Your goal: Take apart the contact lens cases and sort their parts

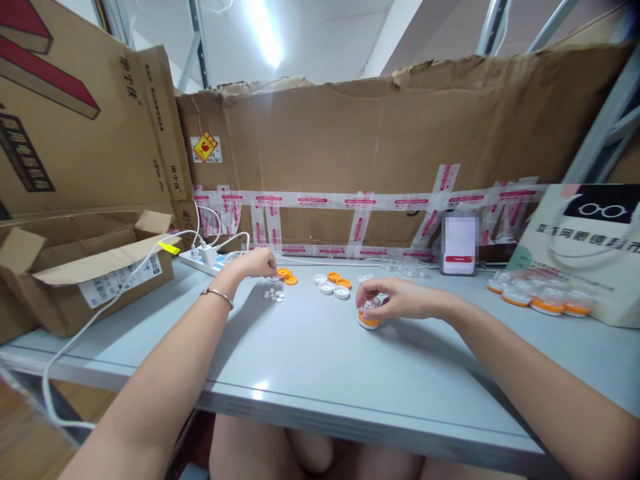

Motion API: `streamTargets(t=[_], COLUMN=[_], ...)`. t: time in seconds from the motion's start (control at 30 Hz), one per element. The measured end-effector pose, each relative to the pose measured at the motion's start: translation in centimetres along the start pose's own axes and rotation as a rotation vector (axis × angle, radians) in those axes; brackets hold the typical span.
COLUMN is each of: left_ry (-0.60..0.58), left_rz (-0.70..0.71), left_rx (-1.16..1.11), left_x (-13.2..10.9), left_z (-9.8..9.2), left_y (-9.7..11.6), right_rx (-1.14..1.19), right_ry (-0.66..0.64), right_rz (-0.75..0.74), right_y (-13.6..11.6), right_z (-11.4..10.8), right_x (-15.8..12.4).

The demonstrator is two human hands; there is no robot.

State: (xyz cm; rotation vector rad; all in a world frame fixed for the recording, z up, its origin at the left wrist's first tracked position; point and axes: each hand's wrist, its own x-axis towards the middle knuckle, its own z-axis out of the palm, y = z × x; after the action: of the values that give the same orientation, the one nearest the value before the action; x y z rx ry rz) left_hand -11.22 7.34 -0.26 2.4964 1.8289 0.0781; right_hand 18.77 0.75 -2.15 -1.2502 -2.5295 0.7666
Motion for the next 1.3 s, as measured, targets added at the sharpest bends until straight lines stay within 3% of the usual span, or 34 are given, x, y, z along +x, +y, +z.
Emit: streamTargets(t=[0.23,0.33,0.5,0.63,0.83,1.1,1.3], left_ry=[0.054,0.075,0.019,-0.047,-0.012,-0.09,-0.041], left_rz=[0.05,0.15,0.4,0.474,0.471,0.487,0.494], left_rx=[-0.058,-0.22,-0.612,-0.902,-1.083,-1.166,-1.172], left_x=[0.0,-0.4,-1.5,-1.7,-1.7,-1.9,-1.8], left_z=[-0.1,-0.1,1.0,2.4,2.9,2.6,2.9], left_y=[0.6,2.5,7.0,9.0,9.6,9.6,9.7], right_rx=[0.007,0.051,0.066,0.032,0.046,0.031,0.035], right_ry=[0.004,0.041,0.244,0.3,0.358,0.436,0.477], right_rz=[-0.007,0.002,-0.004,-0.049,-0.08,-0.115,-0.142], right_y=[-0.3,-1.1,-1.8,-1.9,-2.2,-2.4,-2.6], right_z=[0.1,-0.1,0.2,1.2,2.0,2.0,2.1], right_x=[0.0,-0.2,0.2,0.8,1.1,0.7,0.9])
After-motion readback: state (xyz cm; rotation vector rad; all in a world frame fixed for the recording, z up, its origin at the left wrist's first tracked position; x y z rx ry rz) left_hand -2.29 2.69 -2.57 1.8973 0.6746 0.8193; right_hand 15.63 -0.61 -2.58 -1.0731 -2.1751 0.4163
